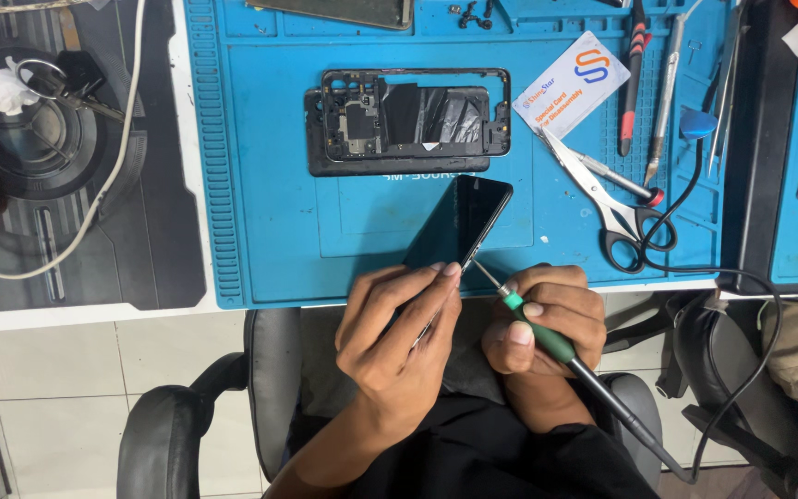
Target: The person tests a disassembled smartphone with multimeter probes on a repair mat, then carries the phone to a glass display counter, removes its back cover and battery, and returns to the bench. They then use a soldering iron along the phone's edge, applying liquid from a bottle to the seam while working.
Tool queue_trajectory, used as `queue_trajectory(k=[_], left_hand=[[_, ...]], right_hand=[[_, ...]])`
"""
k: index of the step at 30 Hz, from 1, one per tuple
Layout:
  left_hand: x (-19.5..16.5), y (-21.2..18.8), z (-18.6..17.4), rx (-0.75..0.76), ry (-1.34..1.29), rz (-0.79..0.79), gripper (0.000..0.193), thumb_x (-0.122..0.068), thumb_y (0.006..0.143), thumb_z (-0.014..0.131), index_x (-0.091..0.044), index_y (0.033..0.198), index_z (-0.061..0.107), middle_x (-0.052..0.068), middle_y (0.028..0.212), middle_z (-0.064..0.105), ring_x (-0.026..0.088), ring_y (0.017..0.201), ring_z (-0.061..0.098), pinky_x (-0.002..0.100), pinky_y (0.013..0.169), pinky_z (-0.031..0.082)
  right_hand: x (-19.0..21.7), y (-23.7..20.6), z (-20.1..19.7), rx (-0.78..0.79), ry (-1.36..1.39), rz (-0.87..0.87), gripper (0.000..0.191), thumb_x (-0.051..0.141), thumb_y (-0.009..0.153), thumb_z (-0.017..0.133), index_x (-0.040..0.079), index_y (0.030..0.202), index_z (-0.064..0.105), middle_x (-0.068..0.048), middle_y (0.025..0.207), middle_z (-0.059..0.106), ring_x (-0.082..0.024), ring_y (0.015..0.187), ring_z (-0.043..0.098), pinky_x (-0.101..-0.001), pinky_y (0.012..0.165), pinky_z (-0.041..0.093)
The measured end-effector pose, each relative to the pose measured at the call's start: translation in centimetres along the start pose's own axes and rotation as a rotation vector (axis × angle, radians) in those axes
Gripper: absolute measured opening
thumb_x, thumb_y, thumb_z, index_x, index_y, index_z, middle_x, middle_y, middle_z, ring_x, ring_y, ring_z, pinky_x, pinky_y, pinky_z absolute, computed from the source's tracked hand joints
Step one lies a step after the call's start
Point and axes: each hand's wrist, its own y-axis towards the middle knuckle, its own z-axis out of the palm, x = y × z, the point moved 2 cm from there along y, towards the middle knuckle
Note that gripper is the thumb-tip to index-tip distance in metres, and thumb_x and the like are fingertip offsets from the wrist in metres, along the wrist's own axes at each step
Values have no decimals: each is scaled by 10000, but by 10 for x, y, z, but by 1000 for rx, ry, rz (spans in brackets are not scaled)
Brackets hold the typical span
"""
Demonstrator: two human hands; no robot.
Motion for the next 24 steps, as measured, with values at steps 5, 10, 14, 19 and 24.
queue_trajectory(k=[5,10,14,19,24], left_hand=[[-1,1,-1,1,5,-5,330,79,813,869,-51,1100,769,23,1017,719,196,908,690,281,754,597],[0,3,-3,7,5,-2,324,82,816,865,-45,1097,766,27,1018,718,200,905,689,286,754,593],[0,3,-2,4,6,5,325,82,817,867,-46,1099,766,26,1018,718,200,905,689,284,757,596],[-1,3,-3,4,6,-4,326,83,815,866,-46,1097,766,28,1016,718,203,905,689,288,758,594],[-1,3,-3,0,11,0,327,75,813,873,-54,1095,767,19,1014,719,199,904,686,286,765,596]], right_hand=[[0,-1,1,-23,16,-16,294,249,967,645,34,947,445,-80,856,486,-218,686,594,-274,574,479],[-1,0,1,13,37,-6,300,243,967,650,25,944,444,-91,862,491,-227,691,595,-282,571,505],[-2,1,0,17,53,-15,298,231,960,654,17,936,449,-98,862,498,-230,695,596,-297,587,517],[0,0,-1,20,67,18,296,231,960,656,17,936,453,-98,861,499,-232,710,597,-291,581,521],[-3,0,-1,-18,124,41,293,226,943,670,22,921,461,-95,843,502,-231,698,594,-272,551,499]])
